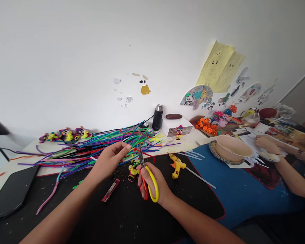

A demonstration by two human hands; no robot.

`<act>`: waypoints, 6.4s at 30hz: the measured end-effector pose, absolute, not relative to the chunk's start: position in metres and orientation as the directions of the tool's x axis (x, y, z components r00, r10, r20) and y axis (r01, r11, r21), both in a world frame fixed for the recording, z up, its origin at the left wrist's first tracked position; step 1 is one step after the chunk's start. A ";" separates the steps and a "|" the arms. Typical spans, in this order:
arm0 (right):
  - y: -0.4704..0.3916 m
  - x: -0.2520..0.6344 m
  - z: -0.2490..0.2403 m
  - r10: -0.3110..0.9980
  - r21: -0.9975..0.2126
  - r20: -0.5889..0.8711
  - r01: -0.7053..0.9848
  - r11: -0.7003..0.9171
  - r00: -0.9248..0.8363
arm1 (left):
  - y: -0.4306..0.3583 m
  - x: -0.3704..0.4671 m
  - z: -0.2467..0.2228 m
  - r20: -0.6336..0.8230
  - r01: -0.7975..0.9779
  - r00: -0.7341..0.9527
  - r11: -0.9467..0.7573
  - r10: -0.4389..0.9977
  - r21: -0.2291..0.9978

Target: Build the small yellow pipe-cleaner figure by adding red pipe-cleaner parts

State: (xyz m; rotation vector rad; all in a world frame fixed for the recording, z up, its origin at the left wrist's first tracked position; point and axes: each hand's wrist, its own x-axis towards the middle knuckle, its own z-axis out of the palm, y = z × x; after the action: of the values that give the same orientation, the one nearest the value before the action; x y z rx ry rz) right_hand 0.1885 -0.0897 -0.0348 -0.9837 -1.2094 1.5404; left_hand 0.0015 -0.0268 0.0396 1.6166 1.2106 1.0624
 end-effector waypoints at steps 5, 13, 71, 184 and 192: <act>-0.092 0.186 -0.041 0.948 -0.985 -0.038 -0.150 -0.089 -0.315 | -0.032 0.005 0.047 0.179 0.336 0.182 -0.232 0.967 0.913; -0.095 0.182 -0.045 0.942 -0.984 -0.049 -0.144 -0.102 -0.332 | -0.027 -0.003 0.039 0.133 0.439 0.241 -0.230 0.961 0.868; -0.077 0.195 -0.021 0.995 -0.917 -0.066 -0.388 -0.090 -0.076 | -0.029 -0.009 0.029 -0.193 0.459 0.653 -0.180 0.732 0.870; -0.090 0.183 -0.023 0.951 -0.989 -0.080 -0.099 -0.114 -0.298 | -0.014 -0.016 0.033 0.037 0.382 0.465 -0.238 0.885 0.893; -0.090 0.183 -0.022 0.954 -0.988 -0.091 -0.092 -0.122 -0.287 | -0.013 -0.019 0.037 0.048 0.348 0.415 -0.208 0.908 0.914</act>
State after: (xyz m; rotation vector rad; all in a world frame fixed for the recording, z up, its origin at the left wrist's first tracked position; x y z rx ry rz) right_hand 0.1832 -0.0904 -0.0225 -1.0566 -1.2776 1.5491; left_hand -0.0195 -0.0128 0.0369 1.7607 1.0920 0.7725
